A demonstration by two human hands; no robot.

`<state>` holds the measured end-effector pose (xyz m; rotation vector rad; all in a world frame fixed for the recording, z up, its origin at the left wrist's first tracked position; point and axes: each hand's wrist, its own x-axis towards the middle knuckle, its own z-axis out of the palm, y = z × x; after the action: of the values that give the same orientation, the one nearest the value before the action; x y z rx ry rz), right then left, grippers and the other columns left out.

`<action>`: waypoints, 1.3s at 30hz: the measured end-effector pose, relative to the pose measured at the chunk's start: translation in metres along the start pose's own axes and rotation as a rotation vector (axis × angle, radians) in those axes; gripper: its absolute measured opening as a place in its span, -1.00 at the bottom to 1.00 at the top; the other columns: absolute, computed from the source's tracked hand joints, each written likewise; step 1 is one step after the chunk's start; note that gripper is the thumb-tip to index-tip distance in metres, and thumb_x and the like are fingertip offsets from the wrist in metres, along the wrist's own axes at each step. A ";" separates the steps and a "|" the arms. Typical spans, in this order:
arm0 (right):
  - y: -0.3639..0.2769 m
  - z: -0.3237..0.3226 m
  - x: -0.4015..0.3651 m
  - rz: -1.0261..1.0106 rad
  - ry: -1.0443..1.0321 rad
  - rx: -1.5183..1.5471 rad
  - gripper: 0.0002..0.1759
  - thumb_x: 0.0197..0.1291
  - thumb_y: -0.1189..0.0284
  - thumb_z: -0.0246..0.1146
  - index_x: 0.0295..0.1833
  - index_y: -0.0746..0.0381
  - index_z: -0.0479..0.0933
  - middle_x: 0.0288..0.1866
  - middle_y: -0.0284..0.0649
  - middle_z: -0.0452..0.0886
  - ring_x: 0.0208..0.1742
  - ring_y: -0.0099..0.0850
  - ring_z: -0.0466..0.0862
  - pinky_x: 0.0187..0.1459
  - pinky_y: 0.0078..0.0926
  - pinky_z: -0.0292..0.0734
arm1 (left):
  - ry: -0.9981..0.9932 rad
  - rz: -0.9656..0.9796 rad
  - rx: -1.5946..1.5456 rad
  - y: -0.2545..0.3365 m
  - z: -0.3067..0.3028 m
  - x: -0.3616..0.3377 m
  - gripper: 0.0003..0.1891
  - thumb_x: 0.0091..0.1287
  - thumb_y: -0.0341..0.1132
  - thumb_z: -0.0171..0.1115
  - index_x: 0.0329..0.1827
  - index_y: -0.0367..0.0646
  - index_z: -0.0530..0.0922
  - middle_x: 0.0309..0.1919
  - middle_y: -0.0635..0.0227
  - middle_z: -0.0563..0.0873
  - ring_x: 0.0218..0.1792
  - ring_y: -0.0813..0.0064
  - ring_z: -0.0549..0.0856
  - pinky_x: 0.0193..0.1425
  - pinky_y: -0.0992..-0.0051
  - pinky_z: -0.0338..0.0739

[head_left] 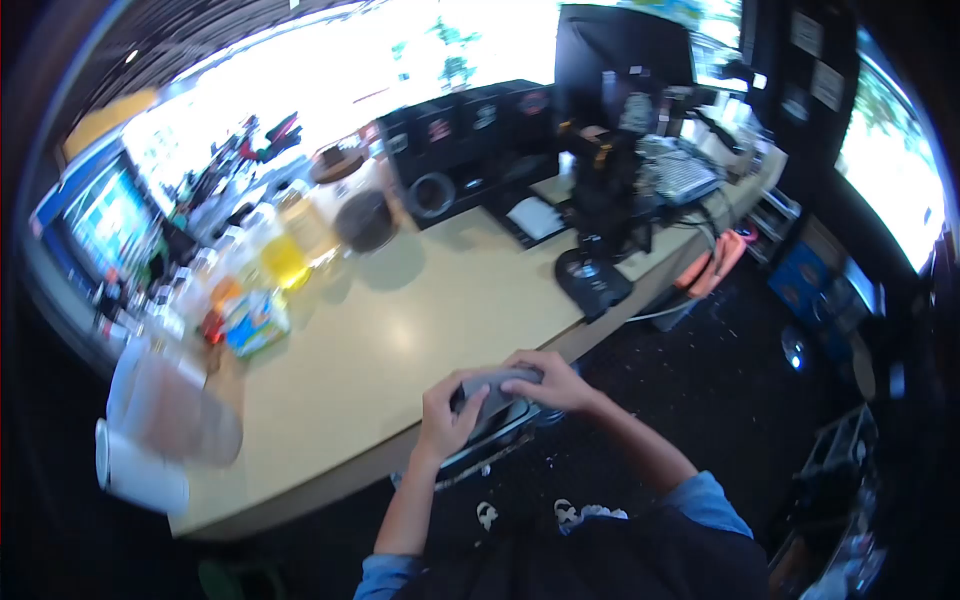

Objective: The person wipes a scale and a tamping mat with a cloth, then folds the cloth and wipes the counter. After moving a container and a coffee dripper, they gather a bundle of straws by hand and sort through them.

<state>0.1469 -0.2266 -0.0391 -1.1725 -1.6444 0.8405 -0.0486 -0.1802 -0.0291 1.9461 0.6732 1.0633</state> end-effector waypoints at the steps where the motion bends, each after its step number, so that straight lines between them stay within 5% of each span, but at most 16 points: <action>1: 0.008 -0.008 -0.017 0.008 0.097 0.067 -0.66 0.09 0.35 0.32 -0.06 0.31 0.51 -0.26 -0.24 0.61 -0.18 -0.51 0.57 -0.10 -0.51 0.47 | -0.031 0.031 -0.051 0.002 0.012 0.002 -0.82 0.24 -0.39 0.18 -0.20 -0.36 0.55 -0.35 0.21 0.68 -0.29 0.51 0.64 -0.15 0.54 0.49; 3: 0.011 -0.021 -0.056 0.067 0.221 0.453 -0.51 0.03 0.35 0.38 0.07 0.30 0.44 -0.05 -0.27 0.56 0.00 -0.49 0.52 0.05 -0.49 0.43 | -0.068 0.077 -0.157 0.000 0.039 0.008 -0.82 0.22 -0.41 0.22 -0.17 -0.31 0.57 -0.35 0.19 0.69 -0.29 0.49 0.66 -0.16 0.55 0.50; 6: 0.024 -0.028 -0.119 0.166 0.282 0.431 -0.37 0.02 0.33 0.40 0.19 0.30 0.35 0.07 -0.27 0.50 0.12 -0.48 0.46 0.17 -0.45 0.36 | -0.207 -0.013 -0.350 0.004 0.092 0.016 -0.81 0.25 -0.37 0.20 -0.18 -0.32 0.57 -0.31 0.24 0.68 -0.26 0.51 0.64 -0.11 0.53 0.48; 9: 0.029 -0.029 -0.183 0.400 0.518 0.385 -0.59 0.14 0.39 0.31 0.07 0.32 0.44 -0.08 -0.29 0.58 -0.05 -0.54 0.54 0.00 -0.52 0.46 | -0.351 0.003 -0.429 -0.004 0.163 0.010 -0.80 0.29 -0.34 0.17 -0.14 -0.30 0.55 -0.28 0.30 0.66 -0.20 0.55 0.61 -0.05 0.54 0.46; 15: 0.034 -0.062 -0.311 0.334 1.188 0.390 -0.77 0.22 0.41 0.21 -0.07 0.32 0.47 -0.18 -0.29 0.59 -0.14 -0.62 0.54 -0.09 -0.60 0.47 | -0.750 -0.240 -0.617 0.032 0.292 -0.030 -0.69 0.24 -0.31 0.27 -0.03 -0.27 0.51 -0.22 0.38 0.63 -0.11 0.62 0.56 0.03 0.55 0.43; 20: 0.017 -0.116 -0.411 0.367 1.353 0.296 -0.74 0.22 0.53 0.17 0.01 0.31 0.39 -0.19 -0.25 0.59 -0.13 -0.58 0.59 -0.09 -0.63 0.49 | -0.847 -0.454 -0.768 0.063 0.400 -0.059 -0.73 0.22 -0.40 0.27 -0.04 -0.25 0.51 -0.21 0.41 0.63 -0.16 0.66 0.58 -0.01 0.62 0.46; 26: 0.028 -0.151 -0.468 0.274 1.634 0.232 -0.79 0.19 0.52 0.21 -0.06 0.32 0.47 -0.24 -0.34 0.59 -0.20 -0.66 0.56 -0.15 -0.70 0.46 | -1.082 -0.341 -0.784 0.107 0.487 -0.044 -0.78 0.28 -0.36 0.21 -0.06 -0.25 0.50 -0.23 0.44 0.61 -0.18 0.72 0.54 -0.04 0.65 0.43; 31: 0.073 -0.199 -0.501 0.370 1.686 0.288 -0.80 0.19 0.53 0.22 -0.06 0.32 0.50 -0.26 -0.38 0.59 -0.22 -0.69 0.55 -0.15 -0.73 0.45 | -1.152 -0.245 -0.768 0.102 0.580 -0.021 -0.77 0.33 -0.32 0.16 -0.03 -0.22 0.48 -0.21 0.45 0.60 -0.15 0.71 0.52 -0.01 0.61 0.42; 39: 0.126 -0.408 -0.469 0.291 1.563 0.280 -0.59 0.16 0.56 0.20 0.14 0.34 0.35 0.00 -0.20 0.55 -0.01 -0.56 0.55 0.04 -0.63 0.42 | -0.839 -0.587 -0.865 0.099 0.741 0.098 -0.77 0.37 -0.27 0.09 -0.02 -0.20 0.45 -0.18 0.37 0.59 -0.16 0.60 0.56 -0.07 0.54 0.49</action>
<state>0.6291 -0.6248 -0.1456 -1.2817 -0.0774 0.0996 0.6457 -0.4506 -0.1449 1.1277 0.1983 0.0589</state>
